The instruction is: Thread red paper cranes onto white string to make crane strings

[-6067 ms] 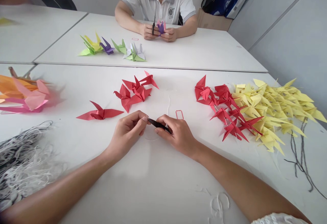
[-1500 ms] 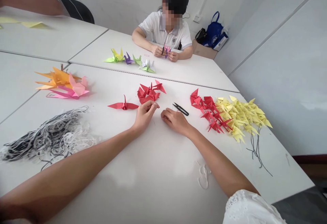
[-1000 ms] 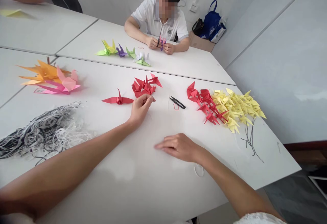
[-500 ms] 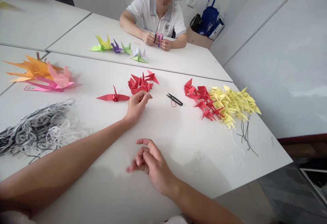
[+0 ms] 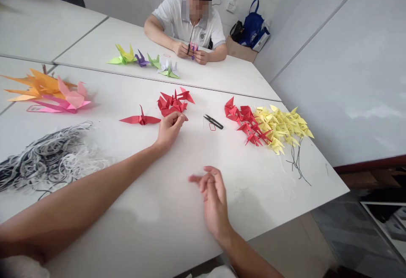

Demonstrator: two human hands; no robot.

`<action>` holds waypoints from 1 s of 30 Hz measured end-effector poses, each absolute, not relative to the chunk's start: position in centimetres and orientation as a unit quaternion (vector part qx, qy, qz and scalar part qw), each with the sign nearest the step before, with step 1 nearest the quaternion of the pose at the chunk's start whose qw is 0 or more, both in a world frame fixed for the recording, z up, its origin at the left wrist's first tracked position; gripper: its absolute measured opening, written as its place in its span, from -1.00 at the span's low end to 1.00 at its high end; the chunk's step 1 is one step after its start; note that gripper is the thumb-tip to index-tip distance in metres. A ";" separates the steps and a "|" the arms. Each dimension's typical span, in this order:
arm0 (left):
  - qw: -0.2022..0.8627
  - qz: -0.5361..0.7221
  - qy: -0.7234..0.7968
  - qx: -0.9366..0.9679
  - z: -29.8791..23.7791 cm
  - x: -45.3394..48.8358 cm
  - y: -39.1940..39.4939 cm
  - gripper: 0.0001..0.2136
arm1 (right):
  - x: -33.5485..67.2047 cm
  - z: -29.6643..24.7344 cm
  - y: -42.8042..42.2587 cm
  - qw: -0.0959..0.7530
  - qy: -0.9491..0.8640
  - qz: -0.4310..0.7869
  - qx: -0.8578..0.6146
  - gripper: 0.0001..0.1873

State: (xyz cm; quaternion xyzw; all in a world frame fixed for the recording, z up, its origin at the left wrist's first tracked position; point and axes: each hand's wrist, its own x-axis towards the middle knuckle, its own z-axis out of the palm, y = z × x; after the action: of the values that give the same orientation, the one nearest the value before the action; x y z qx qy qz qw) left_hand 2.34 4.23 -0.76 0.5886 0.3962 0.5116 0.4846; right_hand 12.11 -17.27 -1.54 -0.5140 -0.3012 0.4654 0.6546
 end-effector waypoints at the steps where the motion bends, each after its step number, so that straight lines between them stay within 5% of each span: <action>1: 0.483 0.512 0.397 0.589 -0.8 2.3 4.2 -0.82 | 11.7 -1.5 -17.3 0.628 -0.312 0.502 -0.507 -0.75; 8: 0.487 0.511 0.393 0.589 -0.9 2.2 4.2 -0.82 | 17.3 0.5 -13.2 0.543 -0.380 0.393 -0.637 -0.72; 15: 0.484 0.503 0.396 0.596 -0.7 2.1 4.2 -0.81 | 23.2 2.5 -3.7 0.170 -0.634 0.026 -0.754 -0.54; 24: 0.490 0.472 0.407 0.609 -0.5 2.1 4.2 -0.81 | 25.5 1.0 1.3 0.093 -0.651 0.019 -0.753 -0.82; 30: 0.494 0.452 0.421 0.612 -0.1 2.3 4.1 -0.81 | 27.6 0.7 -0.9 0.131 -0.629 0.012 -0.766 -0.73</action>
State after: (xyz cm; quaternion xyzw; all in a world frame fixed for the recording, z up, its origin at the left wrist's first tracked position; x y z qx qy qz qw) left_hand 2.28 4.15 -0.14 0.6122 0.4212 0.4516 0.4938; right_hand 27.57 -0.94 0.72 -0.7661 -0.6291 0.0117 0.1306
